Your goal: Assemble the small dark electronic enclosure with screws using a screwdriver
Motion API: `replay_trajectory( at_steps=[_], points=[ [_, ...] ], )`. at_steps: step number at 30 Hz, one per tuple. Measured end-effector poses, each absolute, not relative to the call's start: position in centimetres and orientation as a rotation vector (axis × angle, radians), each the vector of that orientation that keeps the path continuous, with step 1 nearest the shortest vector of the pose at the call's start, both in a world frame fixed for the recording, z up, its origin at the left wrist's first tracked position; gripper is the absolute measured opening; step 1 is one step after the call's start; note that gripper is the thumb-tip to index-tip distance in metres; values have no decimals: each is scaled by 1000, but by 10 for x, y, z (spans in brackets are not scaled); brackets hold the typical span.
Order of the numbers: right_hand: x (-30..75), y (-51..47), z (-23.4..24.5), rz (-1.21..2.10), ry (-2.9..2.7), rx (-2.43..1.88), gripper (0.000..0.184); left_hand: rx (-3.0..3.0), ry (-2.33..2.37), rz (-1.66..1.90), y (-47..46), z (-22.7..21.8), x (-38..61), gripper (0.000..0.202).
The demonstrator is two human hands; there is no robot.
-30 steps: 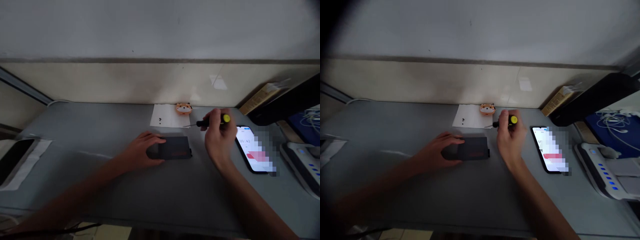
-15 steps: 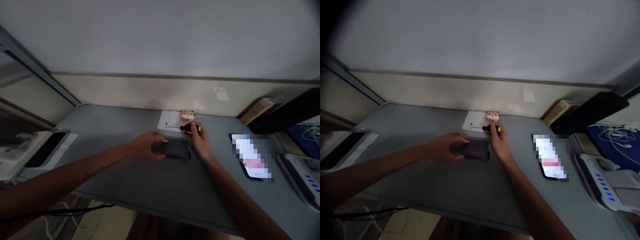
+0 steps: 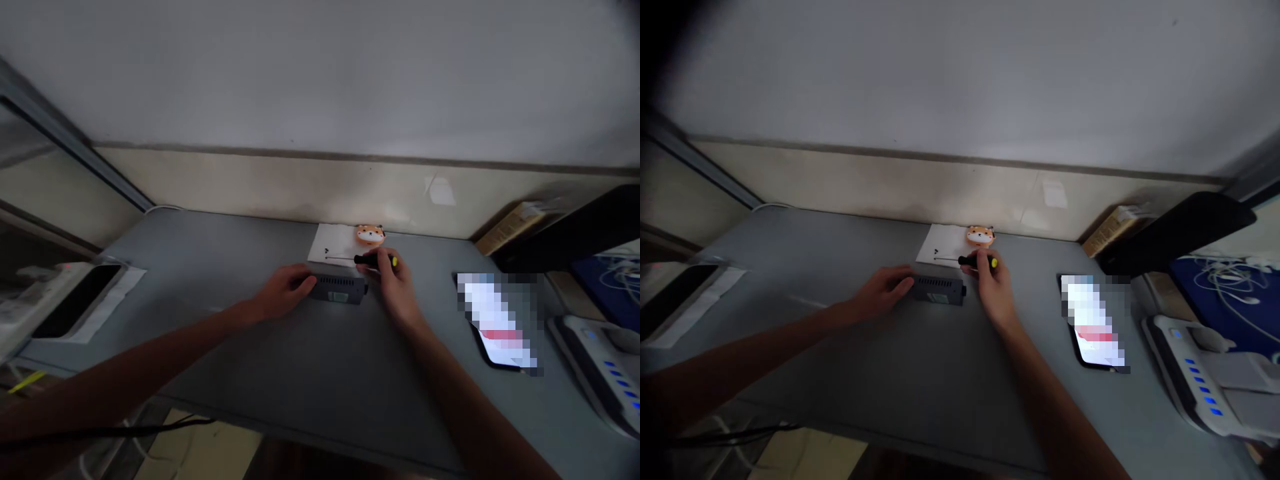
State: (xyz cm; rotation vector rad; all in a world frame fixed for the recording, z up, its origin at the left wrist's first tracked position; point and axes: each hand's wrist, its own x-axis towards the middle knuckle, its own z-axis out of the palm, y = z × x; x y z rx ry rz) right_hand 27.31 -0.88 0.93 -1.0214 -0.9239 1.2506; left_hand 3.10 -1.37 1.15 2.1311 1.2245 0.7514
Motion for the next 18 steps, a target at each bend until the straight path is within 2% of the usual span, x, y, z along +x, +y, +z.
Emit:
replay_trajectory(
  at_steps=[8, 13, 18],
  points=[
    [273, -11, 17, 1311, -663, -971, 49, 1910, 1166, 954, -18, 11, 31, 40],
    [277, -12, 17, 1419, -592, -904, 41, 1904, 1032, 1117, -15, 18, 29, 27],
    [280, -15, 26, 1469, -621, -859, 32, 1640, 940, 1212, -7, 14, 25, 27]
  ],
)
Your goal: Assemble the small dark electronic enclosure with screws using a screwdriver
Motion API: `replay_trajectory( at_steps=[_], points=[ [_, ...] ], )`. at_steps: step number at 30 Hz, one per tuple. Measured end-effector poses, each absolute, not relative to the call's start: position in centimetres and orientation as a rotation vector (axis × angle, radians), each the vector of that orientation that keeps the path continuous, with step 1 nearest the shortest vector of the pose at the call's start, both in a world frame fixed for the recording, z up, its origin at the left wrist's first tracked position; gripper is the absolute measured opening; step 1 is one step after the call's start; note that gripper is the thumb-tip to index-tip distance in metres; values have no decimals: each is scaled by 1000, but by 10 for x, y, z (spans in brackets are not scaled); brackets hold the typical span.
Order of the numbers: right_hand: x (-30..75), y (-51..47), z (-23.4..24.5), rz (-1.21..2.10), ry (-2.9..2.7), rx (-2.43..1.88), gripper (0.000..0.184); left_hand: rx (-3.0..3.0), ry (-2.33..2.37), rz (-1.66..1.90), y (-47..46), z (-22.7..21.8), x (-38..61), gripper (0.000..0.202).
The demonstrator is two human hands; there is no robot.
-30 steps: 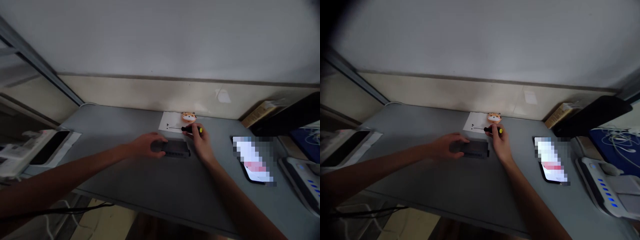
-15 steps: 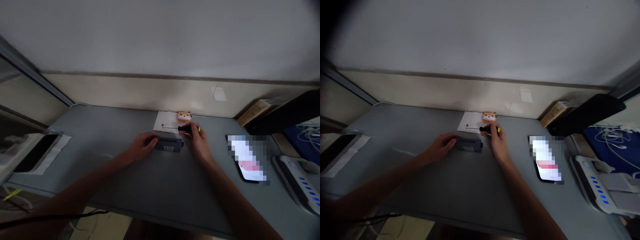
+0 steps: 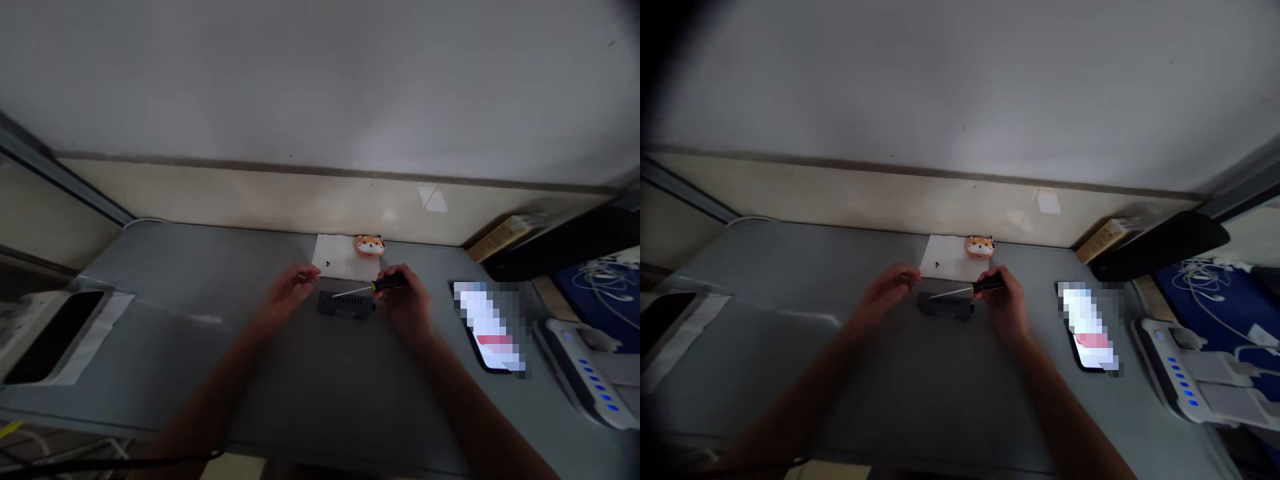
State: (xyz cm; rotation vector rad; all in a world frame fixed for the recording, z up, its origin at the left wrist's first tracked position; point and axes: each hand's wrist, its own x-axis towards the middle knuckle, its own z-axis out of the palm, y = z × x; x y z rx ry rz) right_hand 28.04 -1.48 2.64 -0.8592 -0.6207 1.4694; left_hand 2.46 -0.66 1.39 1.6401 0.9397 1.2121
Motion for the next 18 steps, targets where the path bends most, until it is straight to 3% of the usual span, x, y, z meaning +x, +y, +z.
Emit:
replay_trajectory(
  at_steps=[5, 18],
  points=[
    [273, -18, 29, 1459, -630, -903, 31, 1517, 964, 1191, -4, 7, 6, 26],
    [269, -15, 23, 1398, -661, -902, 34, 1926, 1030, 1029, -20, 28, 18, 26]
  ],
)
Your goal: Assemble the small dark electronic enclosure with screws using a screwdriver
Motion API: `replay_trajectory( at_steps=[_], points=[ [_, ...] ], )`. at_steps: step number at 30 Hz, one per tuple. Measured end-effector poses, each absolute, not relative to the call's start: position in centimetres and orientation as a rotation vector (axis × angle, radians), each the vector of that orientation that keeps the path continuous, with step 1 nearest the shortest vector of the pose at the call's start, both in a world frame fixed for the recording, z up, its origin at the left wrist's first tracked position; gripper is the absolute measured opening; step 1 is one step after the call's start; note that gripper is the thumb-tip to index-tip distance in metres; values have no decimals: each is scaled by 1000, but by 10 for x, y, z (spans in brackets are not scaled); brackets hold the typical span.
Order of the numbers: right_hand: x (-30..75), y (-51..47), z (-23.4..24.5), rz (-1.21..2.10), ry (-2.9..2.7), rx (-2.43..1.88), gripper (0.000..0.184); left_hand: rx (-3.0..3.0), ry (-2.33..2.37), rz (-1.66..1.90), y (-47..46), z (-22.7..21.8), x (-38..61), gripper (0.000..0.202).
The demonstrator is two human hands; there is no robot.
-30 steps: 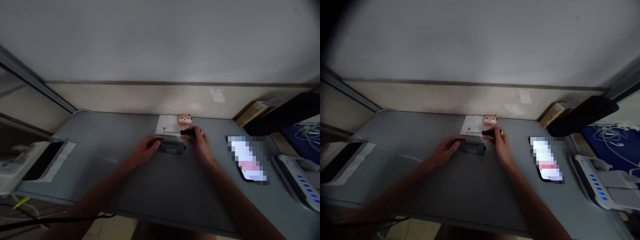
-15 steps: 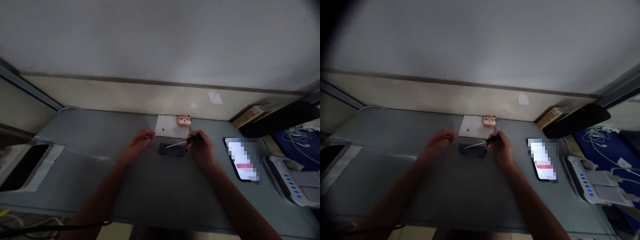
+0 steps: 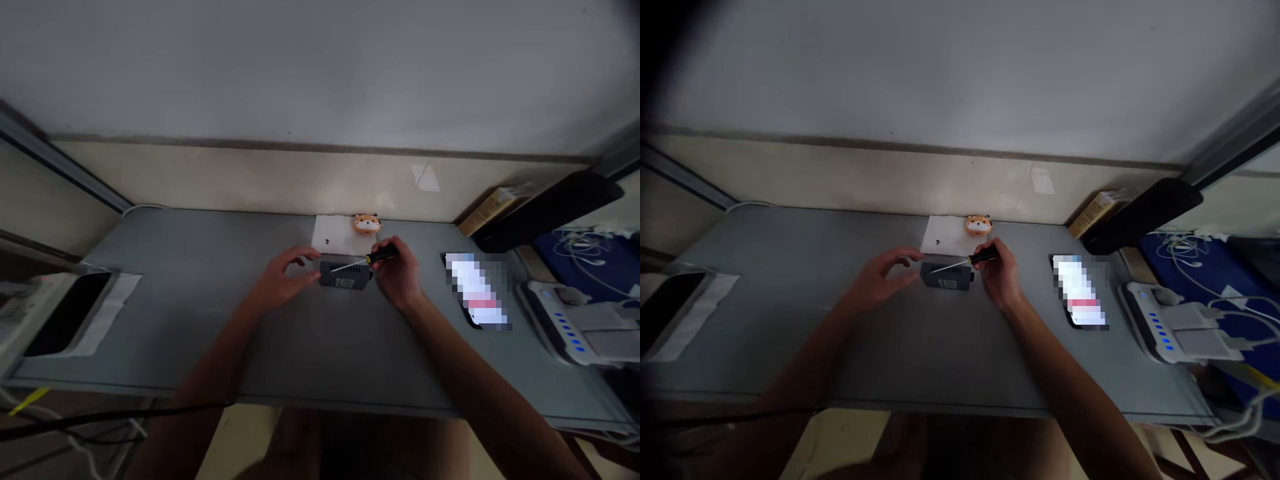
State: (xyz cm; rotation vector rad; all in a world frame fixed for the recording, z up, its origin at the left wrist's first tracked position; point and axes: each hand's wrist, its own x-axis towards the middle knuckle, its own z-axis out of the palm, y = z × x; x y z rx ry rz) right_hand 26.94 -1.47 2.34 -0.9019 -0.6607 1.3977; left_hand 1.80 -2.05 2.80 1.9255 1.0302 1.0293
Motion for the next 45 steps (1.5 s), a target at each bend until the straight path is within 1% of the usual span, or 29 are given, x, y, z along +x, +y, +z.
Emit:
replay_trajectory(
  at_steps=[3, 9, 15, 25, 34, 39, 45],
  points=[
    [266, -15, 24, 1376, -676, -884, 37, 1996, 1017, 972, -27, 31, 23, 25],
    [259, -16, 25, 1332, -710, -878, 41, 1955, 1187, 981, -31, 23, 36, 24],
    [262, -16, 27, 1256, -763, -877, 46, 1991, 1210, 1065, -32, 20, 42, 14],
    [261, -17, 30, 1242, -825, -855, 44, 2105, 1192, 1062, -33, 17, 41, 14],
    [258, -17, 24, 1234, -754, -889, 40, 2107, 1176, 1115, -35, 11, 44, 15],
    [261, -15, 24, 1235, -764, -883, 41, 2192, 1138, 1182, -37, 8, 44, 17],
    [261, -14, 25, 1241, -755, -889, 44, 2326, 1099, 1202, -37, 10, 44, 11]
  ],
)
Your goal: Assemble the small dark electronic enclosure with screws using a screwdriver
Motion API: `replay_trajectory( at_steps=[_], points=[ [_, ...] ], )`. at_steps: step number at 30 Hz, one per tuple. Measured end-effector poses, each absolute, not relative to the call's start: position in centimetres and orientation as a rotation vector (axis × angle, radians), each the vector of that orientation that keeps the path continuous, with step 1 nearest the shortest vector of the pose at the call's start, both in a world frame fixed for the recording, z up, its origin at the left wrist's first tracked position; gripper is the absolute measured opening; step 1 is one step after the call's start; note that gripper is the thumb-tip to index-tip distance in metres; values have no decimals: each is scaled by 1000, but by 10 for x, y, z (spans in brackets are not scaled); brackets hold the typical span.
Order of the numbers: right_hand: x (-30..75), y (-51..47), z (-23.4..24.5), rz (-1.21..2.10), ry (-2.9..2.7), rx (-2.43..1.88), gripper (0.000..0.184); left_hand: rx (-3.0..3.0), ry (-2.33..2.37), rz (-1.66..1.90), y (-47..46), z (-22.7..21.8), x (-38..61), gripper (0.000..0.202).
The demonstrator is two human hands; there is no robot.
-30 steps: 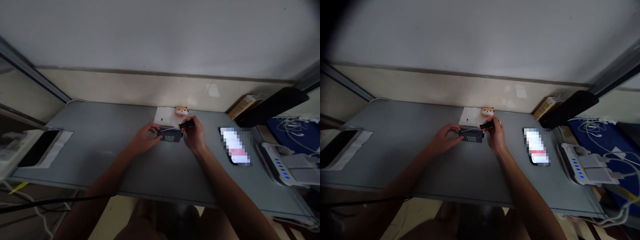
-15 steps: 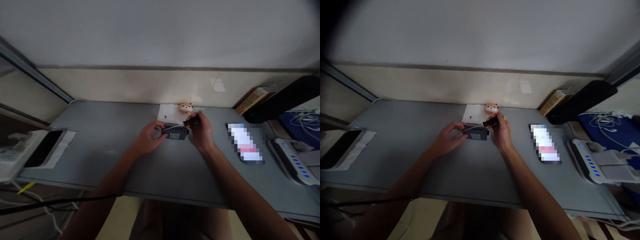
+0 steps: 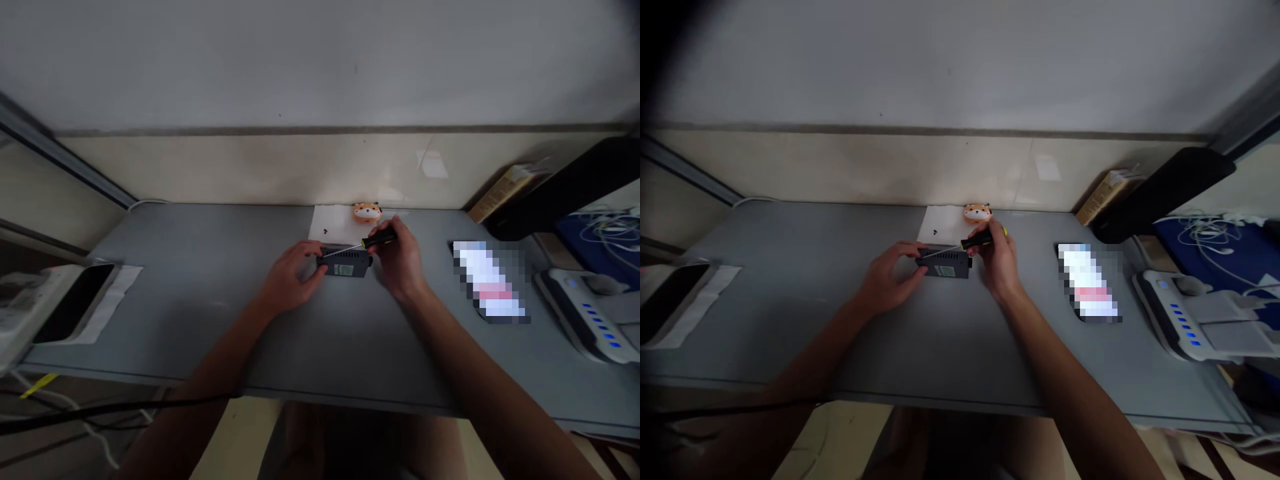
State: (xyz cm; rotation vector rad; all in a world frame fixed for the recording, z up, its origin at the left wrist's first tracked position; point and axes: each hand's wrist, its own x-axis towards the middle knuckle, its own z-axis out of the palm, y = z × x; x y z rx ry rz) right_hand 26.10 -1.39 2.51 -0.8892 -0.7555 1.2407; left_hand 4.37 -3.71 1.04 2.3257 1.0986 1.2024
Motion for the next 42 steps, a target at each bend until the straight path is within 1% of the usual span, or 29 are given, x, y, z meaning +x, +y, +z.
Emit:
replay_trajectory(
  at_steps=[7, 15, 23, 27, 38, 42],
  points=[
    [261, -14, 25, 1249, -744, -896, 40, 2335, 1105, 1202, -37, 11, 44, 8],
    [261, -16, 27, 1265, -717, -867, 42, 2362, 1053, 1292, -34, 6, 44, 11],
    [260, -16, 27, 1272, -704, -847, 39, 2384, 1031, 1342, -33, 3, 45, 11],
    [260, -15, 26, 1276, -695, -852, 38, 2405, 1010, 1371, -33, 4, 46, 15],
    [264, -13, 26, 1277, -665, -879, 38, 2531, 1025, 1346, -34, 10, 43, 5],
    [264, -10, 22, 1204, -601, -957, 40, 2657, 1033, 1347, -35, 9, 42, 6]
  ],
)
